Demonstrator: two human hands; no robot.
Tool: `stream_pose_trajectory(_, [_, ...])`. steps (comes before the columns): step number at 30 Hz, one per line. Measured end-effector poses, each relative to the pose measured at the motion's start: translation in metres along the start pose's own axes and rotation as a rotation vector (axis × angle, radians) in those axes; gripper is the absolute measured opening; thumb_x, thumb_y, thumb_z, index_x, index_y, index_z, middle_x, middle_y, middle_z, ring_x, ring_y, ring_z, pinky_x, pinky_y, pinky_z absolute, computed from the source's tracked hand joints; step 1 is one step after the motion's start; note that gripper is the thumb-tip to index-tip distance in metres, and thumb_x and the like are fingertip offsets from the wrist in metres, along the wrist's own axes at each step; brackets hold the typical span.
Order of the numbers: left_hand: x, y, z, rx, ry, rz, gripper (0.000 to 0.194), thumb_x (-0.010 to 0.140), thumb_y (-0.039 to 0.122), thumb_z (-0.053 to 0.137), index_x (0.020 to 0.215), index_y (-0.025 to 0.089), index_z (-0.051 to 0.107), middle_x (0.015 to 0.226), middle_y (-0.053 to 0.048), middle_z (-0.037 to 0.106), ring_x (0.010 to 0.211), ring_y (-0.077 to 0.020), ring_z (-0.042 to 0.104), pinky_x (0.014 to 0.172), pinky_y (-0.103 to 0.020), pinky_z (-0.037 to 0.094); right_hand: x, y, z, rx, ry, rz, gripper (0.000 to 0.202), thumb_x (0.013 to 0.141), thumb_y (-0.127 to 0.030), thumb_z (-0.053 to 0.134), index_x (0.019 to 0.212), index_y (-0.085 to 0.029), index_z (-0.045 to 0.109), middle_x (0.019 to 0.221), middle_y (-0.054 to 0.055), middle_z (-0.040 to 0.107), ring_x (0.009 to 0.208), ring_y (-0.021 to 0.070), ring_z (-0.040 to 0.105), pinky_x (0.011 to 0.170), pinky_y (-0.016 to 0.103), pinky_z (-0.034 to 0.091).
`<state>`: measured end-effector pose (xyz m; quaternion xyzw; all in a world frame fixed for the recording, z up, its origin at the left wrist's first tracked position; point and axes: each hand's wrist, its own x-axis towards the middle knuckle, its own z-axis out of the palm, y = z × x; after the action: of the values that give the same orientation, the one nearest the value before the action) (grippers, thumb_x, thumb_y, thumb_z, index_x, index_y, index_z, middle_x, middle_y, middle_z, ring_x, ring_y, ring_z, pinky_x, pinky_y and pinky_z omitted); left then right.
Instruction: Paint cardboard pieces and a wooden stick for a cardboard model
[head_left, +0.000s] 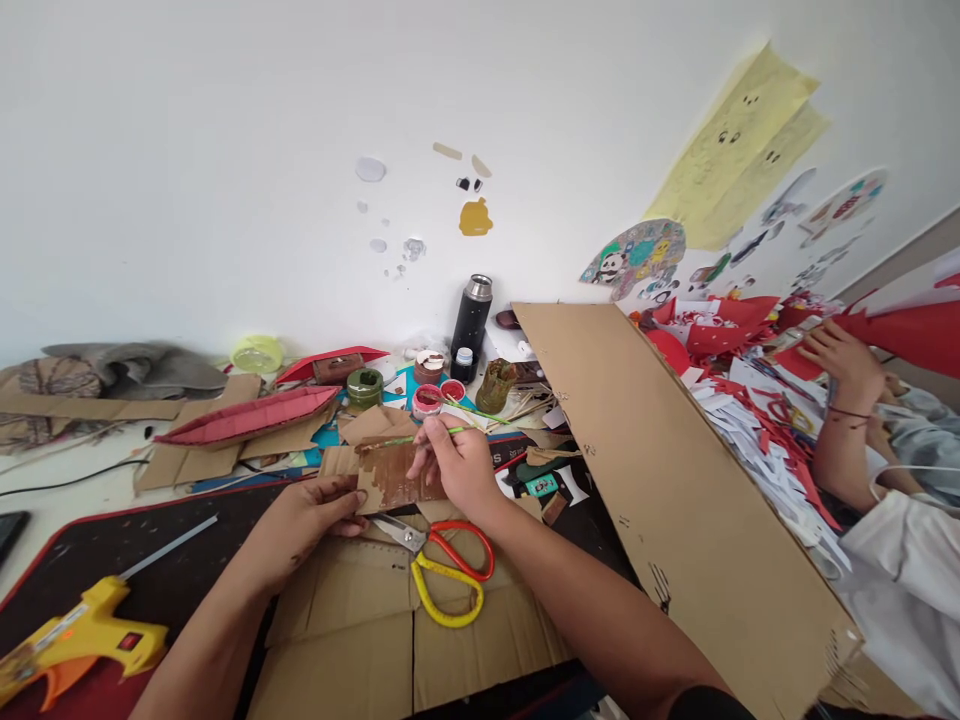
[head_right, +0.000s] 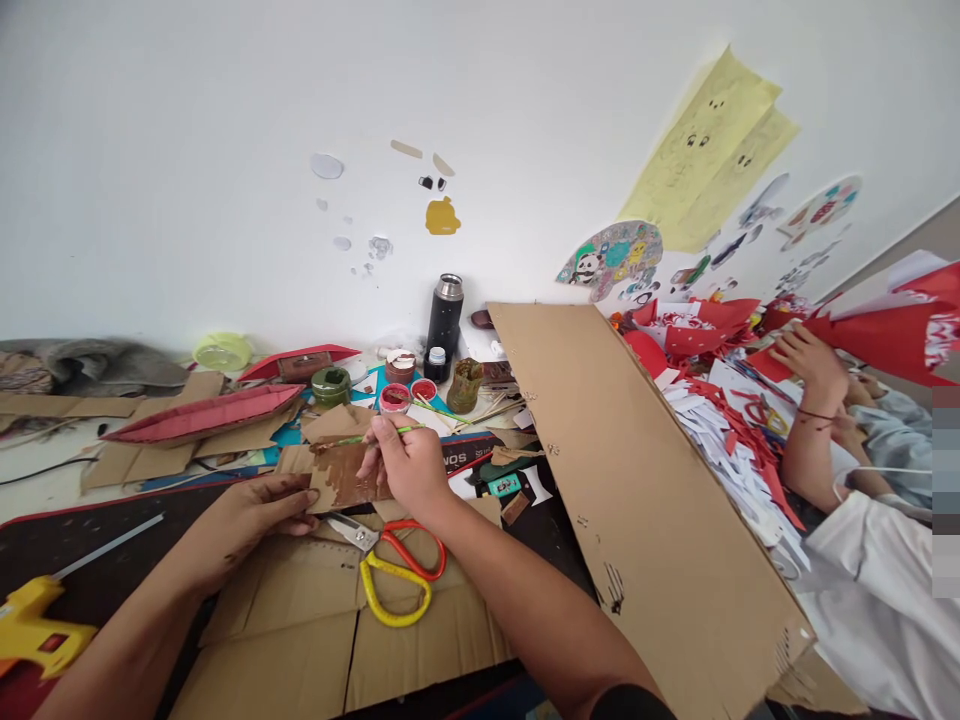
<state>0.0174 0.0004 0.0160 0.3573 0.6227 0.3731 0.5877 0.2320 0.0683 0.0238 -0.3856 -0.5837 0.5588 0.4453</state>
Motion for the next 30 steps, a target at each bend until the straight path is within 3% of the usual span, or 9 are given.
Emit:
stream_pose_trajectory(8, [0.0, 0.0, 0.001, -0.008, 0.009, -0.001, 0.037, 0.051, 0.044, 0.102, 0.074, 0.025, 0.082, 0.075, -0.003, 0.083, 0.071, -0.0264, 0.077, 0.07, -0.034, 0.065, -0.001, 0.0, -0.003, 0.037, 0.035, -0.01, 0.061, 0.101, -0.082, 0.059, 0.089, -0.023, 0.063, 0.06, 0.0, 0.071, 0.051, 0.0162, 0.072, 0.043, 0.02, 0.046])
stream_pose_trajectory(13, [0.003, -0.002, 0.0, -0.036, 0.05, 0.001, 0.038, 0.052, 0.045, 0.102, 0.076, 0.025, 0.08, 0.073, -0.003, 0.083, 0.071, -0.026, 0.078, 0.069, -0.033, 0.065, -0.014, 0.001, -0.008, 0.042, -0.023, 0.045, 0.066, 0.098, -0.087, 0.058, 0.084, -0.023, 0.06, 0.051, -0.002, 0.064, 0.045, 0.016, 0.068, 0.042, 0.02, 0.044])
stream_pose_trajectory(19, [0.004, -0.004, -0.001, 0.021, 0.038, 0.039, 0.044, 0.055, 0.054, 0.1, 0.076, 0.023, 0.077, 0.067, -0.004, 0.08, 0.066, -0.0245, 0.076, 0.065, -0.032, 0.064, -0.01, -0.001, -0.007, 0.051, 0.013, 0.061, 0.067, 0.095, -0.09, 0.059, 0.083, -0.024, 0.059, 0.051, -0.002, 0.064, 0.044, 0.0157, 0.068, 0.042, 0.02, 0.042])
stream_pose_trajectory(30, [0.01, -0.01, -0.003, 0.048, 0.02, 0.054, 0.048, 0.055, 0.054, 0.097, 0.086, 0.022, 0.081, 0.075, -0.004, 0.083, 0.073, -0.0261, 0.078, 0.073, -0.035, 0.065, -0.012, 0.004, -0.006, 0.075, -0.015, 0.076, 0.069, 0.094, -0.091, 0.06, 0.083, -0.023, 0.059, 0.05, -0.004, 0.062, 0.044, 0.0157, 0.069, 0.04, 0.019, 0.04])
